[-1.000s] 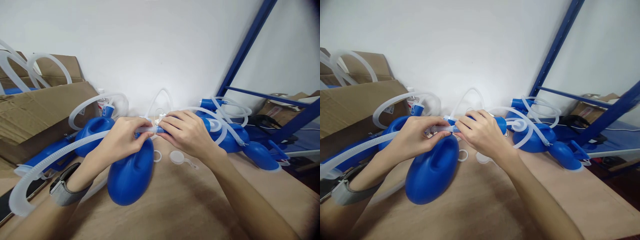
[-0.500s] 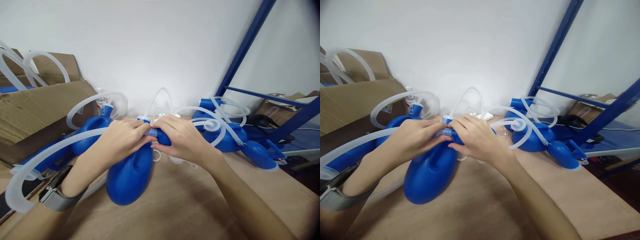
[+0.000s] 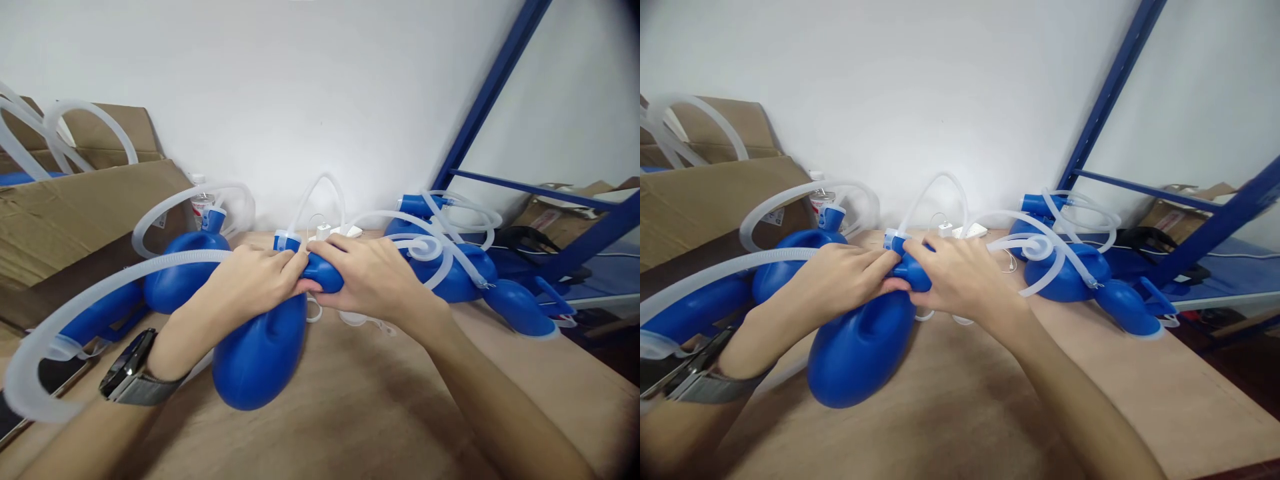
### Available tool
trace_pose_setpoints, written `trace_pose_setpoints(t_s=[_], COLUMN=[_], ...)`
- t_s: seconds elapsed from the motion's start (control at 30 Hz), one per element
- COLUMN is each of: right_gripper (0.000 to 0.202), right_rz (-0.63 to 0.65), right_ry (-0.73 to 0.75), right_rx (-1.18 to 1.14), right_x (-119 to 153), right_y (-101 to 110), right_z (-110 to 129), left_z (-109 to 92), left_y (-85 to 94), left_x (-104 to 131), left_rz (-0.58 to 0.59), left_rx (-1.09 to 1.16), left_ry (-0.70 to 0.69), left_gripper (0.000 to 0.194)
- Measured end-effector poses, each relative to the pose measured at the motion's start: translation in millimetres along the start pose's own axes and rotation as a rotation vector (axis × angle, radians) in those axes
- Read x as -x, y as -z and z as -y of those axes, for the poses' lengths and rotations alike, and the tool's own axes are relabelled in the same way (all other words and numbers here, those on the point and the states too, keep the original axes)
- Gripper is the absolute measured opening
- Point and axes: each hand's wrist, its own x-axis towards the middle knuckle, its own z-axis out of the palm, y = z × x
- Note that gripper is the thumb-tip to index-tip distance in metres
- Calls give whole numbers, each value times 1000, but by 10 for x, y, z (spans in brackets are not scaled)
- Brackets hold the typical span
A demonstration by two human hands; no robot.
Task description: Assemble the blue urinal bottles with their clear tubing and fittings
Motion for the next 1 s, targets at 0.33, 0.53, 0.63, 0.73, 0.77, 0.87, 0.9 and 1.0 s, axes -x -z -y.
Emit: trace_pose_setpoints(t_s=[0.33, 0.53, 0.63, 0.73, 0.77, 0.87, 0.9, 1.0], right_gripper=[48, 53, 53, 52, 52, 51, 50, 46], right_rz=[63, 123, 131, 120, 112, 77, 61, -63], right_ry=[24, 21, 28, 37, 41, 61, 69, 23], right_rx=[139, 185, 205, 226, 238, 279, 289, 310], right_x=[-51, -89, -87, -98, -105, -109, -99, -20], right_y=[-70, -75, -75, -97, -108, -111, -90, 78], right_z=[-29, -55, -53, -32, -21, -5, -15, -129], left_z=[4, -26, -28, -39, -42, -16, 13, 162], left_y=[-105, -137, -133, -126, -123, -110, -102, -39], left_x=[-75, -119, -116, -122, -127, -127, -115, -34], left_rz=[228, 335, 359, 370, 376, 389, 385, 396], left_rx=[124, 117, 155, 191, 197, 219, 225, 211], left_ry=[244, 368, 427, 477, 497, 541, 549, 628], left_gripper=[74, 67, 66, 66, 67, 70, 71, 72])
